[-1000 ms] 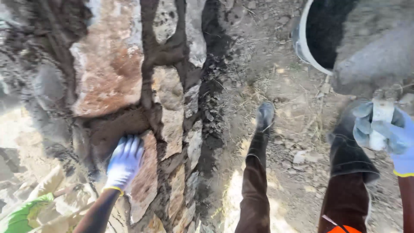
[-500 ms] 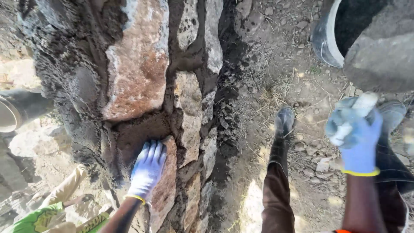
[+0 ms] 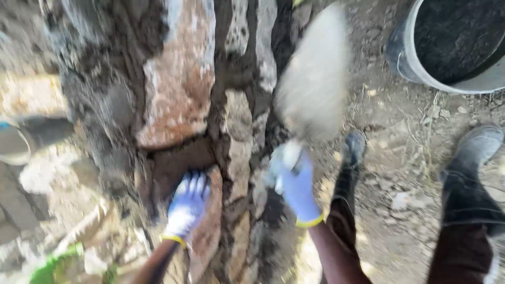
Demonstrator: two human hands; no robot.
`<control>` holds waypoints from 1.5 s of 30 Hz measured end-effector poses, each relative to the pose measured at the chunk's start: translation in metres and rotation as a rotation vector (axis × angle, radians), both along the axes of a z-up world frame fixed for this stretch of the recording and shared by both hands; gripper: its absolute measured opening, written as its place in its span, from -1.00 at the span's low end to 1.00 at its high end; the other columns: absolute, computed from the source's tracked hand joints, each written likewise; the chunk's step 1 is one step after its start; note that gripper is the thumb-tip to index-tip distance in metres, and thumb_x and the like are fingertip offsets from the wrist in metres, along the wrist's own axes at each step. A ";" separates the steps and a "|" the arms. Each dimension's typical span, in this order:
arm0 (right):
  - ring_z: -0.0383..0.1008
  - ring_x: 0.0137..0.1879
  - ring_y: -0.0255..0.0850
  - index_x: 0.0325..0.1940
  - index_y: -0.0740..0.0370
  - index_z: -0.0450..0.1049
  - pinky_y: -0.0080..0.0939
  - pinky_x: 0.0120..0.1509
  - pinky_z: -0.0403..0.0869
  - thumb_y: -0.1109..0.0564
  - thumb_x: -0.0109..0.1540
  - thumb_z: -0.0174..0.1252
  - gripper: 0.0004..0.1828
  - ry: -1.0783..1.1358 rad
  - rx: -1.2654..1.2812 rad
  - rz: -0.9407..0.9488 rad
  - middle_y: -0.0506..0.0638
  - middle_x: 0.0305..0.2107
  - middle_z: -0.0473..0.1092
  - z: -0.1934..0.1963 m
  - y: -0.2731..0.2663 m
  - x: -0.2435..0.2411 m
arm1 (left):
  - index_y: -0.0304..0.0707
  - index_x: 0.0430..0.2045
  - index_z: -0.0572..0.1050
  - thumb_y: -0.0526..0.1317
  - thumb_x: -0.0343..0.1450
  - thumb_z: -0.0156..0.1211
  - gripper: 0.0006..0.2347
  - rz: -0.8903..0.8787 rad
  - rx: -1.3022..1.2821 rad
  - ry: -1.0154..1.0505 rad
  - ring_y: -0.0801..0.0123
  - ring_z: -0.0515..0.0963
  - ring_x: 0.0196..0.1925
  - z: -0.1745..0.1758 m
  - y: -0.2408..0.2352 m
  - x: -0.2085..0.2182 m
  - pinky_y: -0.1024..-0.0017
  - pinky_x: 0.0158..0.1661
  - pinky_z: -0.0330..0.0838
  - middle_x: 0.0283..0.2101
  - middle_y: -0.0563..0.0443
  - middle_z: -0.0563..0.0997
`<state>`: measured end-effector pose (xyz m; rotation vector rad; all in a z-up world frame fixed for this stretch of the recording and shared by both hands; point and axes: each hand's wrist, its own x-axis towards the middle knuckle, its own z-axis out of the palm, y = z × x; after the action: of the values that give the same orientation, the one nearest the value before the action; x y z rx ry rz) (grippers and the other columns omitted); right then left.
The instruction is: Applying wet cement to a stone wall using a trowel to fill gaps between stones.
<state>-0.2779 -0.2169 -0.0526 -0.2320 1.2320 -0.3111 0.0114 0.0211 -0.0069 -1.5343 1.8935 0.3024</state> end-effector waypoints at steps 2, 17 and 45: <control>0.34 -0.66 -0.24 -0.19 0.23 0.43 -0.21 -0.67 0.37 0.36 0.23 0.26 -0.83 -0.181 -0.241 -0.519 -0.01 -0.52 0.41 -0.018 -0.049 -0.027 | -0.37 0.19 0.47 -0.23 0.51 -0.09 -0.63 -0.107 -0.043 0.024 -0.22 0.48 0.37 0.006 -0.027 0.000 -0.02 0.42 0.30 0.33 -0.37 0.50; 0.49 -0.32 0.09 -0.08 0.48 0.57 0.06 -0.44 0.54 0.32 0.32 0.24 -0.87 0.968 -0.690 1.467 0.27 -0.43 0.41 -0.258 -0.339 -0.484 | -0.12 -0.09 0.59 -0.03 0.44 0.08 -0.72 -0.199 -0.115 -0.046 0.04 0.66 0.18 0.040 -0.078 -0.021 0.08 0.34 0.53 0.13 -0.14 0.67; 0.47 -0.39 -0.04 0.23 0.43 0.54 -0.14 -0.37 0.47 0.14 0.39 0.36 -0.60 0.540 -0.040 1.177 0.30 -0.28 0.56 -0.250 -0.333 -0.378 | -0.13 -0.01 0.56 -0.01 0.53 0.08 -0.71 -0.299 -0.132 -0.196 0.19 0.67 0.15 0.045 -0.108 -0.042 0.26 0.34 0.57 0.06 -0.04 0.66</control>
<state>-0.6560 -0.5495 -0.3029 -1.0617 1.4002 0.7950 -0.0310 -0.0870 0.0381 -1.2854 1.9799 -0.1049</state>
